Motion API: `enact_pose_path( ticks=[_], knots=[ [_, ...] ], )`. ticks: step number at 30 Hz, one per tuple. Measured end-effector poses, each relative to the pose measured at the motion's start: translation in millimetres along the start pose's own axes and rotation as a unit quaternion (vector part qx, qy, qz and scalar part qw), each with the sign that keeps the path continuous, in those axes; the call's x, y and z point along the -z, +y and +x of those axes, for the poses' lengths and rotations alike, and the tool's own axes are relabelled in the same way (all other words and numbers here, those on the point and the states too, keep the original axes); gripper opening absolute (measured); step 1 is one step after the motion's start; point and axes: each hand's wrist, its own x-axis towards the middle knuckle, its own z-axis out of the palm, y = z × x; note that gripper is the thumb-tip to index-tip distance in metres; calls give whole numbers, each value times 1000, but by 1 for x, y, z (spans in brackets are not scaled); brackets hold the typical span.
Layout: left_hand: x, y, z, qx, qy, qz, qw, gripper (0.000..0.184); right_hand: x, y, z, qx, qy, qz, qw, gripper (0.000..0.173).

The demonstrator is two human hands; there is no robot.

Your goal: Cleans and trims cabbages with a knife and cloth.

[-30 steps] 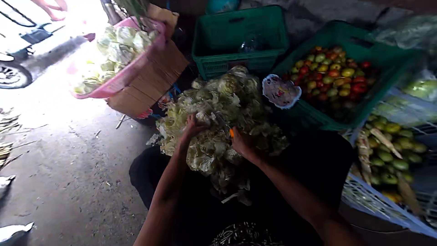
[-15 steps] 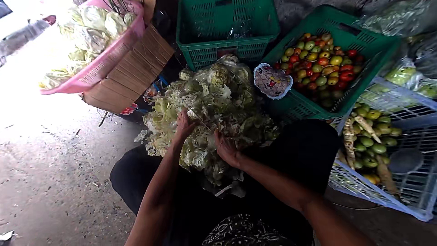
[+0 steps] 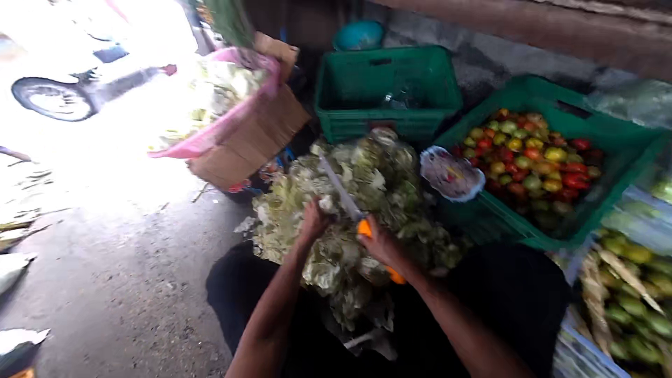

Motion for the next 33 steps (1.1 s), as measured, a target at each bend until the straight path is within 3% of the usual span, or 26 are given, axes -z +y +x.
enact_pose_path(
  ticks=[3, 8, 14, 16, 21, 24, 26, 28, 31, 33],
  knots=[
    [-6, -5, -2, 17, 1, 1, 1000, 88, 21, 15, 0, -19, 50, -122, 991, 55],
    [-8, -12, 2, 16, 8, 3, 1000, 85, 7, 27, 11, -34, 64, -122, 990, 56],
    [-5, -11, -10, -22, 3, 24, 999, 69, -15, 16, 10, -28, 5, -110, 994, 55],
    [5, -7, -15, 7, 3, 22, 1000, 67, -20, 18, 10, -27, 6, -104, 994, 53],
    [38, -10, -15, 68, -24, -195, 978, 58, -10, 21, 5, -28, 15, -87, 996, 51],
    [53, -4, -22, 83, -56, -247, 964, 59, -6, 20, 2, -34, 17, -79, 996, 50],
    [57, 7, -24, 87, -36, -253, 963, 59, -5, 15, 0, -35, 10, -87, 996, 50],
    [52, 12, -23, 57, 19, -194, 979, 55, -6, 11, -1, -36, 4, -89, 995, 49],
    [26, 8, -22, -15, 69, 68, 995, 89, -14, 10, 3, -38, 1, -97, 995, 50],
    [5, 9, -24, -9, 61, 183, 981, 90, -24, 14, 10, -38, -2, -96, 995, 55]
  ],
)
